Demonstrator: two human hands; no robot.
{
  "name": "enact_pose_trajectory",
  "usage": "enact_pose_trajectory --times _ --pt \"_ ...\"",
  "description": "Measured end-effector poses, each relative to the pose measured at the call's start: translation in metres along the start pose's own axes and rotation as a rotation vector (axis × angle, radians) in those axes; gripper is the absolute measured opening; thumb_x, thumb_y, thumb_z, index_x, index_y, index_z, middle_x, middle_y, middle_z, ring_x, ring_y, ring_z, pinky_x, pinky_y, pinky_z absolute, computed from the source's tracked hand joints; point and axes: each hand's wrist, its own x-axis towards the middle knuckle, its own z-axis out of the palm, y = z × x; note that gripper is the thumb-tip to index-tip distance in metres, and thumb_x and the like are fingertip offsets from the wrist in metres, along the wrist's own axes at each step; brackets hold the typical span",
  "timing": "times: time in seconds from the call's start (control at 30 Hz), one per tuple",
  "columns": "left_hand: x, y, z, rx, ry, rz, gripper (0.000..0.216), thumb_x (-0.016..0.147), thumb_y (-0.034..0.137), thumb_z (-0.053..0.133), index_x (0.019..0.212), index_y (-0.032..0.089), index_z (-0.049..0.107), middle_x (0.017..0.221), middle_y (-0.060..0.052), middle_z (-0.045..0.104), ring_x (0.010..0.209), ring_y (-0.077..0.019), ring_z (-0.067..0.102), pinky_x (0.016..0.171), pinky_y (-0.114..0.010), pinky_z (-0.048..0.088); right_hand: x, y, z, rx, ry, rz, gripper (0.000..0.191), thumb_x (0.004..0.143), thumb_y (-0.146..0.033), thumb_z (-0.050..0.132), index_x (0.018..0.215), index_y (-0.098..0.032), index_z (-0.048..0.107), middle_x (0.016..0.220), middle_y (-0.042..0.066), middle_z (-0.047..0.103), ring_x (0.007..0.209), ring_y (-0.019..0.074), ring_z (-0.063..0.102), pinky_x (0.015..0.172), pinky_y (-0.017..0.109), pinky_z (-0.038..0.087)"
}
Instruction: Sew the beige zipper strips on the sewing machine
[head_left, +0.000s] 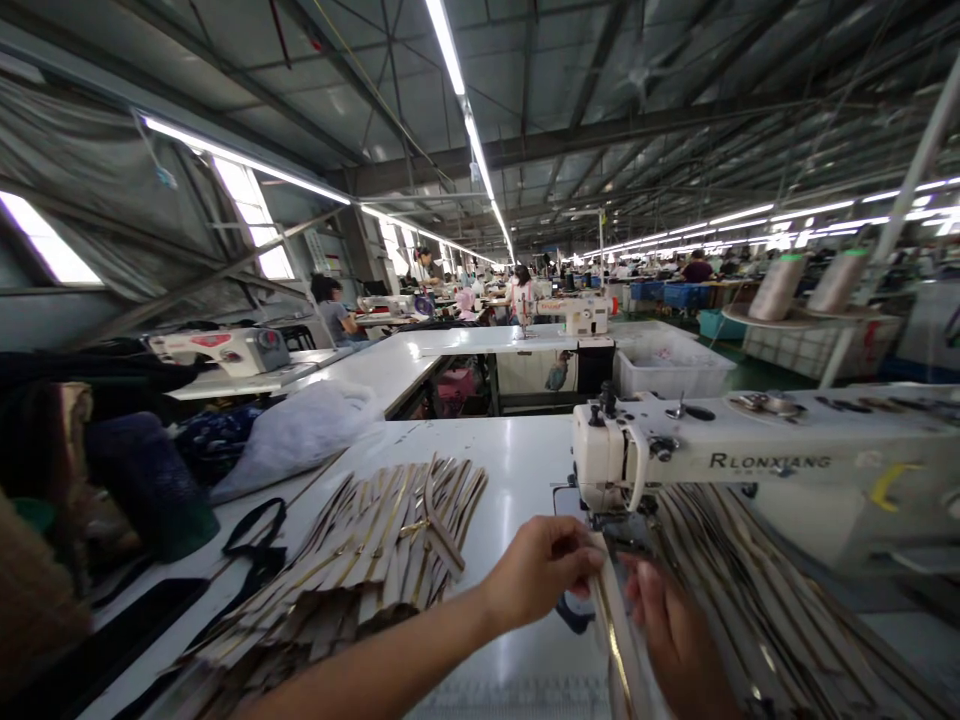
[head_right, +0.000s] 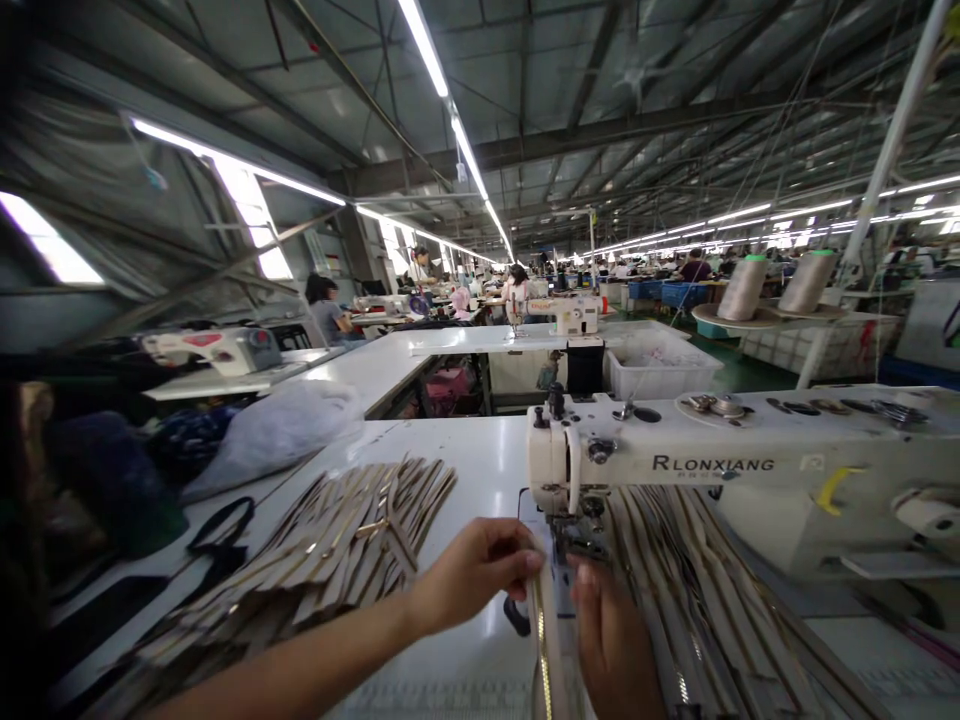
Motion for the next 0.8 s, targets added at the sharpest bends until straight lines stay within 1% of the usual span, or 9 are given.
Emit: enact_pose_trajectory --times 0.1,0.17,0.27,0.37,0.4,0.47,0.53,0.6,0.8 --pt "0.022 -0.045 0.005 0.154 0.136 -0.044 0.017 0.082 0.028 0.06 0.074 0.014 0.058 0.057 0.003 0.054 0.053 -0.0113 0.053 0.051 -0.021 0.04 -0.001 -0.002 0.002 0.004 -0.088 0.029 0.043 0.097 -0.044 0.035 0.099 -0.019 0.068 0.082 0.01 0.072 0.072 0.0196 0.067 0.067 0.029 0.054" --pt "0.032 -0.061 0.009 0.252 0.195 -0.051 0.015 0.084 0.023 0.056 0.071 0.015 0.056 0.057 0.003 0.054 0.054 -0.0118 0.053 0.051 -0.022 0.038 -0.001 -0.002 0.007 -0.083 -0.118 0.031 0.034 0.093 -0.043 0.045 0.096 -0.019 0.068 0.087 0.01 0.073 0.076 0.0213 0.068 0.07 0.031 0.053" --pt "0.039 -0.07 0.014 0.355 0.264 0.006 0.005 0.084 0.019 0.056 0.083 0.015 0.058 0.063 0.003 0.056 0.058 -0.0123 0.055 0.056 -0.022 0.04 0.0 -0.002 0.012 -0.208 -0.117 0.033 0.027 0.093 -0.031 0.045 0.097 -0.018 0.068 0.091 0.009 0.073 0.082 0.0218 0.069 0.074 0.032 0.052" --pt "0.039 -0.071 0.015 0.491 0.291 0.08 0.025 0.083 0.019 0.06 0.108 0.018 0.055 0.07 0.004 0.057 0.065 -0.0138 0.058 0.063 -0.024 0.044 0.002 -0.004 0.013 -0.306 -0.123 0.036 0.026 0.092 -0.023 0.044 0.094 -0.018 0.07 0.089 0.007 0.072 0.082 0.0209 0.069 0.074 0.032 0.052" --pt "0.037 -0.071 0.015 0.566 0.291 0.107 0.028 0.084 0.02 0.06 0.111 0.019 0.054 0.075 0.003 0.059 0.069 -0.0145 0.058 0.066 -0.024 0.045 0.003 -0.004 0.013 -0.332 -0.128 0.036 0.025 0.091 -0.022 0.045 0.094 -0.019 0.07 0.089 0.007 0.072 0.081 0.0208 0.069 0.074 0.032 0.052" --pt "0.034 -0.071 0.013 0.714 0.27 0.181 0.019 0.086 0.021 0.059 0.105 0.021 0.06 0.087 0.0 0.06 0.077 -0.0155 0.059 0.071 -0.026 0.047 0.004 -0.004 0.012 -0.362 -0.138 0.035 0.026 0.091 -0.02 0.045 0.096 -0.018 0.07 0.09 0.007 0.072 0.082 0.0203 0.069 0.076 0.032 0.052" --pt "0.03 -0.071 0.011 0.799 0.207 0.289 0.012 0.09 0.021 0.056 0.096 0.021 0.066 0.098 -0.004 0.06 0.086 -0.0167 0.059 0.077 -0.027 0.048 0.004 -0.004 0.013 -0.381 -0.147 0.042 0.028 0.092 -0.019 0.044 0.102 -0.017 0.07 0.093 0.007 0.072 0.084 0.0199 0.069 0.079 0.032 0.051" --pt "0.028 -0.07 0.01 0.844 0.126 0.385 0.016 0.093 0.021 0.053 0.093 0.02 0.069 0.1 -0.005 0.062 0.091 -0.0182 0.058 0.082 -0.029 0.048 0.004 -0.002 0.013 -0.411 -0.15 0.05 0.029 0.091 -0.018 0.045 0.106 -0.017 0.069 0.095 0.008 0.072 0.085 0.0201 0.069 0.081 0.032 0.051" --pt "0.024 -0.066 0.007 0.989 -0.012 0.453 0.028 0.094 0.017 0.051 0.119 0.017 0.061 0.101 -0.007 0.065 0.094 -0.0218 0.056 0.085 -0.033 0.049 0.004 0.0 0.014 -0.476 -0.156 0.032 0.03 0.091 -0.018 0.043 0.102 -0.018 0.071 0.093 0.008 0.072 0.085 0.0203 0.068 0.079 0.031 0.051"
